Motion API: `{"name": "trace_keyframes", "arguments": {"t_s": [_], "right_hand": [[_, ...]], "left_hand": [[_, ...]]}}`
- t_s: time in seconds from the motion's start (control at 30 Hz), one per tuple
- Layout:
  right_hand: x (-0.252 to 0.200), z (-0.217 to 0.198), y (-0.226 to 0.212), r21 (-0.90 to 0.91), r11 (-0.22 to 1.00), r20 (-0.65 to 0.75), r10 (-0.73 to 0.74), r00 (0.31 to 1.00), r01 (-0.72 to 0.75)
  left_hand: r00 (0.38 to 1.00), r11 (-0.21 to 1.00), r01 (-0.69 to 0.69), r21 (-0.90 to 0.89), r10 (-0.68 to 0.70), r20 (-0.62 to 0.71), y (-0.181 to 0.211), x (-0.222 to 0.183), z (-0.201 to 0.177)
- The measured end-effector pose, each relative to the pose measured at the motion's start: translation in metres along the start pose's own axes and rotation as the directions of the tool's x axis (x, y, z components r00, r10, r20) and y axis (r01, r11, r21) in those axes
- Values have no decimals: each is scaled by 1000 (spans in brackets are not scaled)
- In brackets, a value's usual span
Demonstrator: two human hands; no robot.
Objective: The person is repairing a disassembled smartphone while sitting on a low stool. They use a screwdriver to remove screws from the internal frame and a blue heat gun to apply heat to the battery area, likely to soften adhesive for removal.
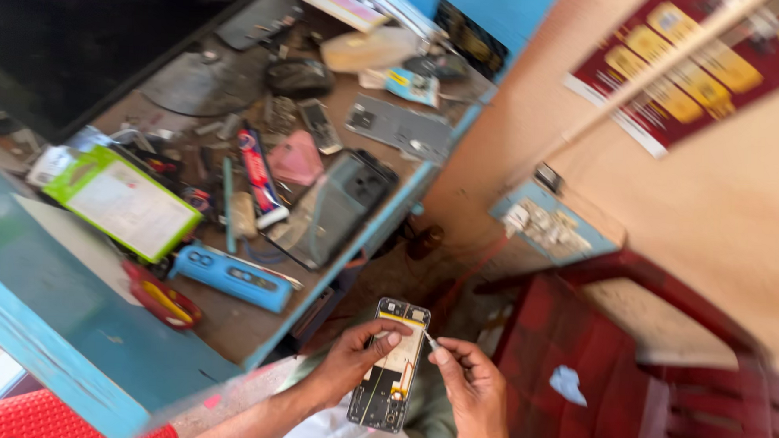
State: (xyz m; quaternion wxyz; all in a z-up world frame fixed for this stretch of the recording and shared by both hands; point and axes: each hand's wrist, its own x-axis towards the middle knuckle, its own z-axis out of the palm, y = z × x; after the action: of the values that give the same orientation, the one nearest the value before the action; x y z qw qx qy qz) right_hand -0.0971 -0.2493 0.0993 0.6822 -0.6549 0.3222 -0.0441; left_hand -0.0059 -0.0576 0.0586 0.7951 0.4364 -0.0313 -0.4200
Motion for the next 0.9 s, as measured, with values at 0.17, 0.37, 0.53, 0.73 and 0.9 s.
{"name": "trace_keyframes", "arguments": {"t_s": [0.17, 0.37, 0.53, 0.73, 0.9], "right_hand": [[-35, -11, 9, 111, 989, -28, -95, 995, 97], [-62, -28, 8, 102, 989, -38, -105, 994, 108], [-78, -37, 5, 8, 988, -87, -151, 985, 152], [-97, -41, -26, -342, 896, -89, -330, 940, 282], [-98, -36, -38, -404, 855, -48, -375, 926, 326]], "left_hand": [[997, 1000, 19, 1, -19, 69, -15, -7, 30], [999, 1000, 16, 21, -17, 46, -27, -15, 54], [999, 999, 4, 47, -6, 51, -34, -21, 63], [998, 996, 24, 83, -28, 55, -33, -27, 66], [999, 985, 8, 173, -17, 47, -33, -28, 63]]}}
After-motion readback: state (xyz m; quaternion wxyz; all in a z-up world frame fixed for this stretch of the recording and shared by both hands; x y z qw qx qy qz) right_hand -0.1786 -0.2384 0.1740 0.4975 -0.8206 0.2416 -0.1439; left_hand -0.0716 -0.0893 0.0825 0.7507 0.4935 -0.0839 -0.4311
